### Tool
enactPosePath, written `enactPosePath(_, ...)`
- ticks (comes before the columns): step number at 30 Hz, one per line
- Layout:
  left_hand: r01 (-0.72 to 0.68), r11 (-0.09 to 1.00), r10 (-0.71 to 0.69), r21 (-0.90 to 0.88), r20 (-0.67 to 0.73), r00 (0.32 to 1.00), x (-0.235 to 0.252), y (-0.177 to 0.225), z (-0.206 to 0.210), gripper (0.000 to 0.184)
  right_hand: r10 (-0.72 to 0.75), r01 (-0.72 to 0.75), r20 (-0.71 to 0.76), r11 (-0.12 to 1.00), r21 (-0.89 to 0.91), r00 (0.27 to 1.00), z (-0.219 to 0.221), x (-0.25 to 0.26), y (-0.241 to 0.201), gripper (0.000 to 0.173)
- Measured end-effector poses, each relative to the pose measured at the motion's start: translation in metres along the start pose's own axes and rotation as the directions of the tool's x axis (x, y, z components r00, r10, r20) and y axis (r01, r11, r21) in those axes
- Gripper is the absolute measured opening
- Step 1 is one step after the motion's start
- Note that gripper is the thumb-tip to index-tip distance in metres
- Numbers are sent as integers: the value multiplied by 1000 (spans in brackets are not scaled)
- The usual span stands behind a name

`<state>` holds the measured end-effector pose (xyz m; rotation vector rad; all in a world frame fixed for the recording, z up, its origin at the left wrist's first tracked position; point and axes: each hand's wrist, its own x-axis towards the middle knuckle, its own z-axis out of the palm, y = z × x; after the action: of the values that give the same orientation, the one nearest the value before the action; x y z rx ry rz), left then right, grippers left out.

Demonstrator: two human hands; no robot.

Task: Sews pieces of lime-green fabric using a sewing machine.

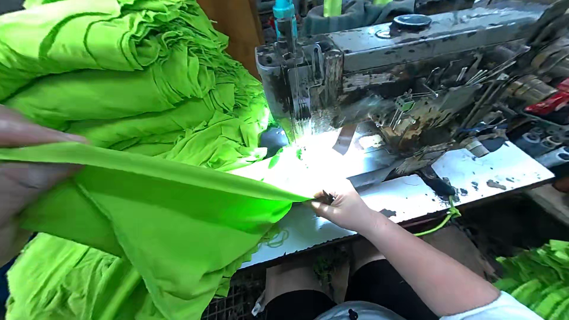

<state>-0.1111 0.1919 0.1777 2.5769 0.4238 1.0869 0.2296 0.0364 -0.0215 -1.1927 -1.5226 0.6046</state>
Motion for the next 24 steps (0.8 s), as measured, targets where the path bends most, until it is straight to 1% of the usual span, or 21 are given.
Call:
enactPosePath(2, -56, 998, 54, 39, 42, 998, 6, 1, 8, 15, -52, 51, -16, 998, -25, 999, 2, 0, 2, 15)
enactPosePath(4, -52, 998, 49, 47, 66, 997, 7, 2, 19, 14, -108, 106, -28, 993, -46, 994, 3, 0, 4, 14)
enactPosePath(6, -27, 999, 24, 47, 58, 998, 9, 14, 35, 13, -135, 134, -28, 990, -40, 990, 3, -2, 6, 14)
enactPosePath(8, 24, 996, -28, 88, 54, 998, 13, 34, 50, 16, -155, 154, -26, 988, -25, 988, 4, -3, 5, 13)
enactPosePath(10, 36, 988, -53, 147, 115, 992, 16, 49, 61, 17, -164, 164, -21, 986, -22, 986, 5, -4, 5, 13)
enactPosePath(11, 2, 987, -26, 158, 150, 988, 15, 48, 65, 18, -168, 168, -13, 985, -28, 986, 5, -5, 5, 13)
enactPosePath(14, -159, 968, 110, 192, 243, 964, 9, 36, 80, 20, -187, 187, -2, 981, -50, 982, 5, -7, 4, 12)
enactPosePath(18, -340, 907, 221, 251, 403, 888, 10, 34, 102, 23, -186, 186, 17, 976, -115, 982, 6, -10, 2, 13)
enactPosePath(20, -396, 876, 224, 275, 495, 840, 14, 30, 108, 28, -199, 204, 45, 968, -147, 979, 6, -11, 2, 13)
enactPosePath(22, -423, 858, 205, 291, 562, 801, 17, 23, 110, 33, -220, 229, 68, 955, -188, 973, 5, -11, 2, 14)
enactPosePath(24, -411, 859, 168, 304, 592, 789, 19, 15, 108, 32, -230, 244, 84, 942, -232, 970, 5, -9, 2, 14)
